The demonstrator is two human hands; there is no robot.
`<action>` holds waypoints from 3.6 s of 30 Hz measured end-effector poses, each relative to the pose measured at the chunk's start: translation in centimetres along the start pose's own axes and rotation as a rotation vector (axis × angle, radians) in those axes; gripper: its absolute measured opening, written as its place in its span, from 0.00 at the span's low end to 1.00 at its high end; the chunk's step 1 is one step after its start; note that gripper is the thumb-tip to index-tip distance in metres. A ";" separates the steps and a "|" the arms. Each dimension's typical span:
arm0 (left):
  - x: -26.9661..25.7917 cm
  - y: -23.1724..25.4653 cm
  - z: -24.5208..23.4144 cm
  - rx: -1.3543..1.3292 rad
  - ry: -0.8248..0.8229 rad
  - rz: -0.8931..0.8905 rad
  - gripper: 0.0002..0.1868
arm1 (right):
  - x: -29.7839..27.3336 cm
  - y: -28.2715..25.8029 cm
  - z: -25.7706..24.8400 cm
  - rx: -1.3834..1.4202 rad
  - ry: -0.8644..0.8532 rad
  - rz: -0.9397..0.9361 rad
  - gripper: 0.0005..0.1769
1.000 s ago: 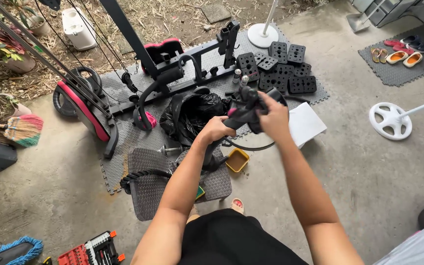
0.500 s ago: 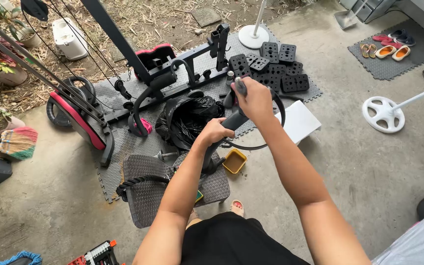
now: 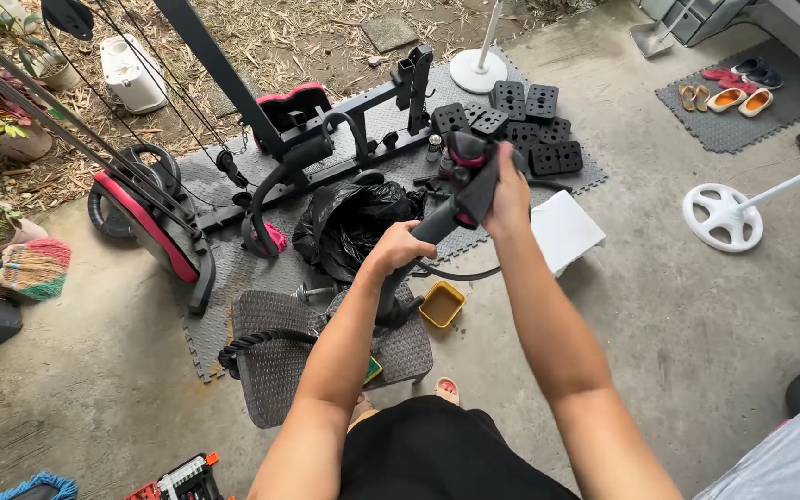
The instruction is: Cleaning gym equipment parts using a cloth and water.
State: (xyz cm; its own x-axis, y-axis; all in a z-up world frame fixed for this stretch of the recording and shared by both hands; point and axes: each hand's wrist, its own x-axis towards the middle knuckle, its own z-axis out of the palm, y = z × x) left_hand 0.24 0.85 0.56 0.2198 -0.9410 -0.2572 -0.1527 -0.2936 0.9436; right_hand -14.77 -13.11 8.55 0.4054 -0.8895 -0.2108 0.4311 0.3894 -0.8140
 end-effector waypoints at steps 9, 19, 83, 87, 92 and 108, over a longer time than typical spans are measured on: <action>0.4 -0.3 0.6 -0.002 0.024 -0.017 0.25 | -1.2 -1.7 4.8 -1.351 -0.066 -0.507 0.30; -0.4 -0.3 -0.4 -0.019 0.060 -0.001 0.25 | -2.1 -1.7 -1.8 0.167 -0.455 -0.375 0.34; 2.4 -4.6 1.1 -0.261 -0.116 0.213 0.22 | -8.6 4.4 -0.2 -1.854 -0.355 -0.860 0.15; 0.7 -2.2 1.1 -0.313 -0.131 0.137 0.20 | -7.0 3.8 1.0 -1.840 -0.390 -1.147 0.23; 1.1 -3.8 0.3 -0.302 -0.107 0.164 0.22 | -7.5 4.3 0.1 -1.934 -0.475 -0.941 0.20; -0.4 -3.9 -2.6 -0.261 -0.014 0.086 0.24 | 2.8 2.1 -20.0 0.599 -0.120 -0.283 0.31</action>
State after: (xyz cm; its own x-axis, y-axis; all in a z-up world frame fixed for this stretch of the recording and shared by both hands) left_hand 3.23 2.79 -2.48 0.2028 -0.9635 -0.1749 0.0834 -0.1610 0.9834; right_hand -28.88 -19.57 -4.55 0.2829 -0.9575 0.0556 0.8927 0.2416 -0.3805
